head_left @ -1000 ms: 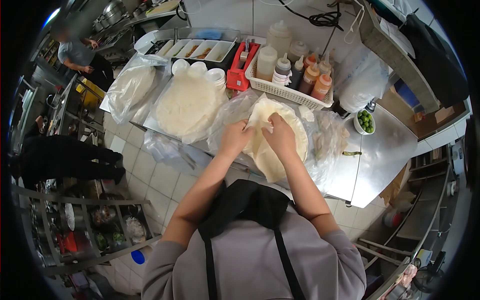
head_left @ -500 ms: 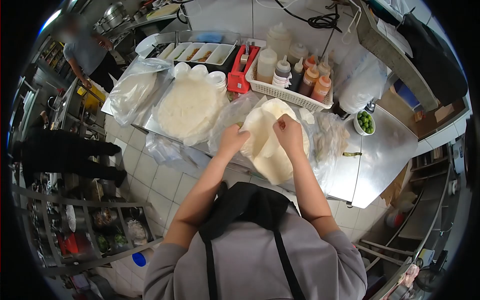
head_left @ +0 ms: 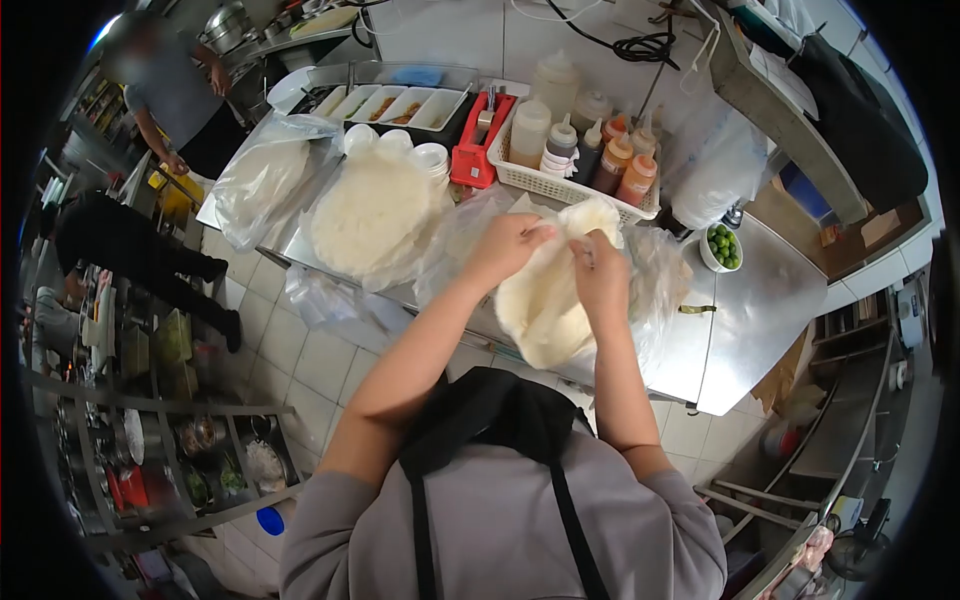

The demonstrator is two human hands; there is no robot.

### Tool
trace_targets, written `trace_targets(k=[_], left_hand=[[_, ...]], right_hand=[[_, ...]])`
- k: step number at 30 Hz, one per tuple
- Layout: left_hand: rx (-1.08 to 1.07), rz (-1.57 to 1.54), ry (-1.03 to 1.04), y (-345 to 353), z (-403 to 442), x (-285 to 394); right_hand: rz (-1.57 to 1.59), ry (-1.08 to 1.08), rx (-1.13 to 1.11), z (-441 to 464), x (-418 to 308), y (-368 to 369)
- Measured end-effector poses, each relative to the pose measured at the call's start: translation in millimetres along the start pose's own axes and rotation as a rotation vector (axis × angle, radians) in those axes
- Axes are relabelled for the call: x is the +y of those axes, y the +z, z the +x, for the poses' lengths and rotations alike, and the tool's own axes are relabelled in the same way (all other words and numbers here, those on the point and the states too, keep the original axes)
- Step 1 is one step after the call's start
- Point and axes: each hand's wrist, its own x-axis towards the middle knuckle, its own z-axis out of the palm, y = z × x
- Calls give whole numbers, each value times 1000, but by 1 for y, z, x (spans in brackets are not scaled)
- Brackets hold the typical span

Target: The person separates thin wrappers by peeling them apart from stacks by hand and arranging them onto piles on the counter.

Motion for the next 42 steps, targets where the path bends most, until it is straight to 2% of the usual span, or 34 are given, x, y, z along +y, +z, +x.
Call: trace_targets(k=[3, 5, 8, 9, 11, 12, 14, 17, 20, 21, 23, 27, 29, 32, 35, 39, 42], left_hand=[[215, -196, -47, -7, -11, -13], [267, -491, -169, -8, -19, -32], [315, -809, -250, 1, -42, -44], [327, -893, -257, 3, -50, -46], [257, -796, -233, 2, -56, -58], [223, -750, -228, 1, -58, -63], [257, -457, -197, -14, -46, -44], [225, -182, -192, -40, -28, -16], [160, -108, -301, -53, -15, -17], [141, -102, -355, -58, -14, -19], [267, -355, -351, -52, -18, -52], [398, -862, -432, -45, -36, -61], [387, -849, -330, -35, -41, -52], [313, -712, -162, -25, -37, -26], [193, -572, -36, -24, -31, 3], [48, -341, 92, -26, -29, 12], [-59, -382, 154, -32, -32, 18]], right_hand=[[75, 51, 121, 9, 2, -26], [203, 84, 198, 17, 12, -38], [147, 75, 186, 24, -23, -52], [182, 17, 98, 23, -22, -47], [256, -109, -65, 23, -17, -29], [226, -236, -78, 19, -21, -20], [235, -328, -179, 15, -27, -9], [200, -427, -239, 11, -30, -1], [220, -432, -126, 10, -14, 9], [316, -240, -49, 11, -7, 9], [497, 152, 108, 14, 11, 5], [703, 294, 221, 20, 73, -1], [737, 376, 184, 18, 91, -5], [162, 132, -34, 25, 69, -23], [246, 75, -204, 36, 26, -34], [354, 38, -159, 52, 14, -22], [563, 80, -214, 69, 21, -11]])
